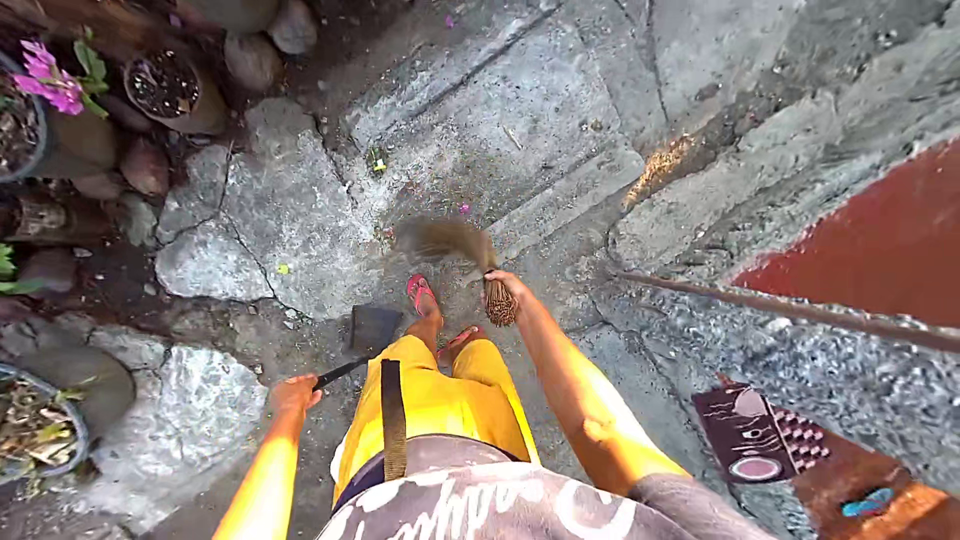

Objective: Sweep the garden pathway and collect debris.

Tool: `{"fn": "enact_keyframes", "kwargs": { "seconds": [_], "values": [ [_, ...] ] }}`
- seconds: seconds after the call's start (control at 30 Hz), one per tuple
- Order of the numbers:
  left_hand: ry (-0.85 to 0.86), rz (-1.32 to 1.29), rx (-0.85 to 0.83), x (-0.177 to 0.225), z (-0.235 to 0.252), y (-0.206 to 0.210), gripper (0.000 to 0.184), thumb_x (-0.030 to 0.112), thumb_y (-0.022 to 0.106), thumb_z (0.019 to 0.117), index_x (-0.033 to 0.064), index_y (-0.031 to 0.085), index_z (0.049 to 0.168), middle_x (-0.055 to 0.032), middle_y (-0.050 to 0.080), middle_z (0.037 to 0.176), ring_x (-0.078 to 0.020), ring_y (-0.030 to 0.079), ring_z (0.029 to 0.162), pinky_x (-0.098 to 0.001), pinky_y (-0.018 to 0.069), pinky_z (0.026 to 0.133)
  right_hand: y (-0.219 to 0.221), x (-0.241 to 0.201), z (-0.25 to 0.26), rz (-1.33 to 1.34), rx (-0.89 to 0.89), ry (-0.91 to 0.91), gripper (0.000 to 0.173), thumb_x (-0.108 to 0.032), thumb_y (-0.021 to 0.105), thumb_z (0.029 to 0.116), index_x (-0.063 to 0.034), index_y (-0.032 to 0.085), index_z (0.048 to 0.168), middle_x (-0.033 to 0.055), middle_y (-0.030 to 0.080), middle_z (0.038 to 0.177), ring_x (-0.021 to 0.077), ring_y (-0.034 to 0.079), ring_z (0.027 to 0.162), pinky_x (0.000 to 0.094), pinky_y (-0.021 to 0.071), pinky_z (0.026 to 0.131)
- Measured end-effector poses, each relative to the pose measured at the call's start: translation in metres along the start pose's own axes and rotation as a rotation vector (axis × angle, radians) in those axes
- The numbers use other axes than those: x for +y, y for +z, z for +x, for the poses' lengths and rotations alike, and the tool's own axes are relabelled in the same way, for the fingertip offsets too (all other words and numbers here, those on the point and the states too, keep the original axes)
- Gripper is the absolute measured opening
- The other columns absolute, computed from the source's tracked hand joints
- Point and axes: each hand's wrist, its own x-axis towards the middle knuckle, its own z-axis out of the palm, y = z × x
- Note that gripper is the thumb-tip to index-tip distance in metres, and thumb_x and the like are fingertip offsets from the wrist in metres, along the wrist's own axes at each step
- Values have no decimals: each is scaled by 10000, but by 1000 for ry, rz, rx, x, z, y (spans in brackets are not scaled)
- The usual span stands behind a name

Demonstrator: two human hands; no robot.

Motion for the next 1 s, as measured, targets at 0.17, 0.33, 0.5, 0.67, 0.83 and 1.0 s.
{"fn": "enact_keyframes", "kwargs": {
  "seconds": [0.17, 0.33, 0.5, 0.67, 0.83, 1.0],
  "values": [
    [-22, 209, -71, -12, 9, 0, 298, 158, 581, 1035, 14, 649, 1287, -240, 662, 1237, -326, 711, 1004, -482, 599, 875, 83, 63, -12, -32, 42, 26, 359, -161, 660, 927, -5, 536, 1225, 155, 647, 934, 247, 653, 781, 448, 576, 695],
    [-108, 122, -125, -21, -16, 15, 330, 154, 524, 1067, 45, 582, 1374, -250, 632, 1257, -318, 716, 915, -466, 616, 792, 157, 76, -50, 98, -317, 351, 104, -164, 501, 996, -62, 507, 975, 78, 567, 685, 184, 591, 546, 342, 561, 531],
    [-184, -73, -113, -32, -47, 21, 351, 137, 505, 1077, 36, 529, 1413, -249, 628, 1173, -278, 691, 817, -425, 606, 731, 140, -12, 1, -127, -325, 226, 185, -229, 470, 1030, -59, 533, 1069, 73, 593, 713, 160, 607, 565, 311, 556, 535],
    [-224, -303, -4, -39, -84, 37, 330, 139, 496, 1089, 21, 518, 1396, -219, 618, 1063, -227, 649, 723, -381, 586, 669, 156, 4, -2, 55, -110, 88, 265, -148, 579, 958, -16, 513, 1179, 136, 608, 816, 227, 622, 641, 410, 570, 593],
    [-224, -436, 53, -39, -115, 68, 326, 143, 486, 1095, 4, 515, 1388, -203, 619, 1007, -209, 640, 694, -377, 585, 652, 168, -28, -32, -89, -334, 291, 128, -154, 505, 1014, -55, 482, 1092, 88, 560, 745, 170, 594, 572, 320, 562, 538],
    [-241, -491, 92, -37, -137, 89, 307, 124, 501, 1088, 2, 522, 1369, -191, 610, 1022, -195, 636, 691, -363, 587, 650, 161, -77, 26, 60, -296, 199, 205, -253, 518, 992, -84, 490, 1104, 82, 575, 744, 181, 592, 560, 343, 554, 523]
  ]
}}
